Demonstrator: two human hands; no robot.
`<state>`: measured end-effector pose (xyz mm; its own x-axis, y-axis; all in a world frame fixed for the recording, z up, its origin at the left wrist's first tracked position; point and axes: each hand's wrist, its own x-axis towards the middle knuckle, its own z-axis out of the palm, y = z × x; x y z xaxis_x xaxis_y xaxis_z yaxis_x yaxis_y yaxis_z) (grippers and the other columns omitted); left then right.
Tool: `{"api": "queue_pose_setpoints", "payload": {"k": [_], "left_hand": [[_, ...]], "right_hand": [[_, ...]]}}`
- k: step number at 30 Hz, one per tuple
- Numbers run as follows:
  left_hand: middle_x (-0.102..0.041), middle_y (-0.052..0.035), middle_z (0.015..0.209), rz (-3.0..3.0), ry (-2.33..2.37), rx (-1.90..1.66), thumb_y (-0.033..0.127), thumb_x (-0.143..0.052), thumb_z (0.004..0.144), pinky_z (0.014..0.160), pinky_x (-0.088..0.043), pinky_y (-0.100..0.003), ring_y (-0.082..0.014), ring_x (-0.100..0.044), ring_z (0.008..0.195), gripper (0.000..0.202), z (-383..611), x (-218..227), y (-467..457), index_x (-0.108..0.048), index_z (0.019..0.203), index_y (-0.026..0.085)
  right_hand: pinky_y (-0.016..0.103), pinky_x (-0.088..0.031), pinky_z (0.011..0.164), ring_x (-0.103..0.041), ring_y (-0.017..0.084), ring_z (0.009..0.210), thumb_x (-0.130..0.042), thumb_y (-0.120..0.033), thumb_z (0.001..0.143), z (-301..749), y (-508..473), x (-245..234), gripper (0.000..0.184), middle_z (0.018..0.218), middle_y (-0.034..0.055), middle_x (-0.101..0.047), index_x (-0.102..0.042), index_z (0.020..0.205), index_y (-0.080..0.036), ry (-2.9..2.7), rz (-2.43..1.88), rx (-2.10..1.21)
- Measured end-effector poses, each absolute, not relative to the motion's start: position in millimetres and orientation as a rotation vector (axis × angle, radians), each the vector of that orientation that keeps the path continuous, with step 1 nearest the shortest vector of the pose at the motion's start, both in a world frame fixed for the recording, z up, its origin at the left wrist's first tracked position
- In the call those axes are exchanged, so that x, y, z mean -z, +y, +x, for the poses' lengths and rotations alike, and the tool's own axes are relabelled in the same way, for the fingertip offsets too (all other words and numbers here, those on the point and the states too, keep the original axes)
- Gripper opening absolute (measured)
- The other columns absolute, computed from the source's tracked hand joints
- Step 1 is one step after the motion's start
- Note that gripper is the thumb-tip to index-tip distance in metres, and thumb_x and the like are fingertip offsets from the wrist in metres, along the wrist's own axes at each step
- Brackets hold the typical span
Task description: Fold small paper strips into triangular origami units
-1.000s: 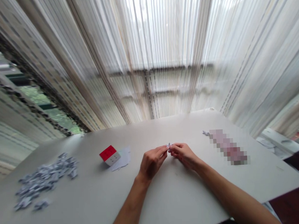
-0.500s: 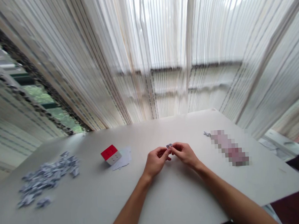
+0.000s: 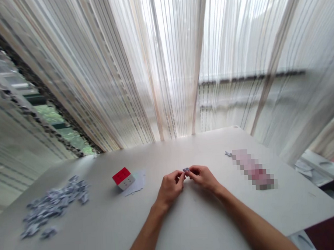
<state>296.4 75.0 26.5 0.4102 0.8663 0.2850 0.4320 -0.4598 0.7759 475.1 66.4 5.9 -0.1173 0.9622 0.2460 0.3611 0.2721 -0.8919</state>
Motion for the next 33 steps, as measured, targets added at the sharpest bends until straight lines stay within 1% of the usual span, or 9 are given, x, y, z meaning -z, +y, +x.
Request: {"api": "queue_pose_setpoints", "payload": {"k": [3, 7, 9, 12, 14, 19, 26, 30, 33], "left_hand": [[-0.071, -0.003, 0.075, 2.137, 1.113, -0.956, 0.035, -0.052, 0.09, 0.06, -0.046, -0.024, -0.0142, -0.061, 0.06, 0.024, 295, -26, 76, -0.07, 0.089, 0.02], [-0.072, -0.004, 0.081, 2.018, 1.046, -0.933, 0.039, -0.052, 0.089, 0.059, -0.047, -0.022, -0.0156, -0.063, 0.069, 0.026, 294, -22, 79, -0.07, 0.09, 0.02], [-0.071, -0.0049, 0.08, 1.926, 1.01, -0.913, 0.043, -0.053, 0.088, 0.053, -0.046, -0.021, -0.0152, -0.062, 0.066, 0.031, 292, -19, 81, -0.07, 0.09, 0.018], [-0.069, -0.0048, 0.078, 1.815, 0.936, -0.866, 0.049, -0.053, 0.086, 0.043, -0.043, -0.02, -0.0117, -0.057, 0.053, 0.037, 290, -13, 84, -0.068, 0.088, 0.015], [-0.067, -0.0039, 0.076, 1.777, 0.896, -0.843, 0.051, -0.053, 0.085, 0.041, -0.043, -0.019, -0.0102, -0.054, 0.049, 0.038, 289, -10, 86, -0.067, 0.087, 0.015], [-0.064, -0.0022, 0.072, 1.76, 0.88, -0.812, 0.052, -0.053, 0.085, 0.045, -0.043, -0.02, -0.0093, -0.052, 0.049, 0.04, 291, -12, 83, -0.065, 0.082, 0.014], [-0.06, -0.0003, 0.067, 1.906, 0.833, -0.795, 0.048, -0.052, 0.087, 0.056, -0.043, -0.021, -0.0112, -0.053, 0.06, 0.036, 281, -45, 32, -0.064, 0.079, 0.015], [-0.064, -0.0022, 0.073, 1.943, 0.854, -0.742, 0.046, -0.047, 0.091, 0.058, -0.045, -0.023, -0.0119, -0.056, 0.061, 0.036, 266, -45, -10, -0.065, 0.085, 0.015], [-0.068, -0.0055, 0.083, 1.929, 0.934, -0.785, 0.046, -0.047, 0.091, 0.062, -0.05, -0.025, -0.0143, -0.061, 0.068, 0.036, 261, -37, -31, -0.064, 0.094, 0.015]], "right_hand": [[0.023, -0.045, 0.063, -0.062, 0.015, 0.069, -0.057, -0.04, 0.087, 474, 65, -8, 0.028, 0.078, 0.0028, -0.072, -0.072, 0.086, -0.017, -1.672, -1.247, -0.811], [0.023, -0.044, 0.063, -0.061, 0.015, 0.069, -0.056, -0.041, 0.088, 474, 63, -14, 0.029, 0.078, 0.0028, -0.071, -0.071, 0.085, -0.016, -1.662, -1.196, -0.876], [0.023, -0.044, 0.063, -0.06, 0.015, 0.069, -0.056, -0.042, 0.087, 474, 63, -18, 0.03, 0.078, 0.0032, -0.07, -0.07, 0.084, -0.015, -1.65, -1.157, -0.93], [0.022, -0.042, 0.059, -0.057, 0.014, 0.066, -0.057, -0.043, 0.086, 476, 62, -19, 0.032, 0.073, 0.0022, -0.068, -0.068, 0.079, -0.015, -1.655, -1.119, -0.98], [0.022, -0.04, 0.057, -0.055, 0.013, 0.062, -0.058, -0.044, 0.085, 477, 63, -16, 0.032, 0.07, 0.0012, -0.065, -0.067, 0.077, -0.015, -1.655, -1.113, -1.007], [0.022, -0.039, 0.056, -0.052, 0.012, 0.06, -0.059, -0.046, 0.084, 480, 63, -9, 0.033, 0.067, 0.0004, -0.063, -0.066, 0.075, -0.015, -1.612, -1.081, -1.091], [0.024, -0.043, 0.063, -0.055, 0.013, 0.064, -0.064, -0.047, 0.08, 474, 23, -27, 0.034, 0.066, 0.001, -0.062, -0.065, 0.073, -0.014, -1.588, -0.977, -1.223], [0.025, -0.046, 0.065, -0.06, 0.015, 0.069, -0.06, -0.046, 0.084, 471, -16, -33, 0.034, 0.072, 0.0033, -0.066, -0.068, 0.081, -0.014, -1.73, -0.962, -1.255], [0.024, -0.046, 0.062, -0.06, 0.014, 0.066, -0.059, -0.044, 0.085, 472, -35, -32, 0.031, 0.072, 0.003, -0.067, -0.068, 0.082, -0.014, -1.801, -1.047, -1.12]]}}
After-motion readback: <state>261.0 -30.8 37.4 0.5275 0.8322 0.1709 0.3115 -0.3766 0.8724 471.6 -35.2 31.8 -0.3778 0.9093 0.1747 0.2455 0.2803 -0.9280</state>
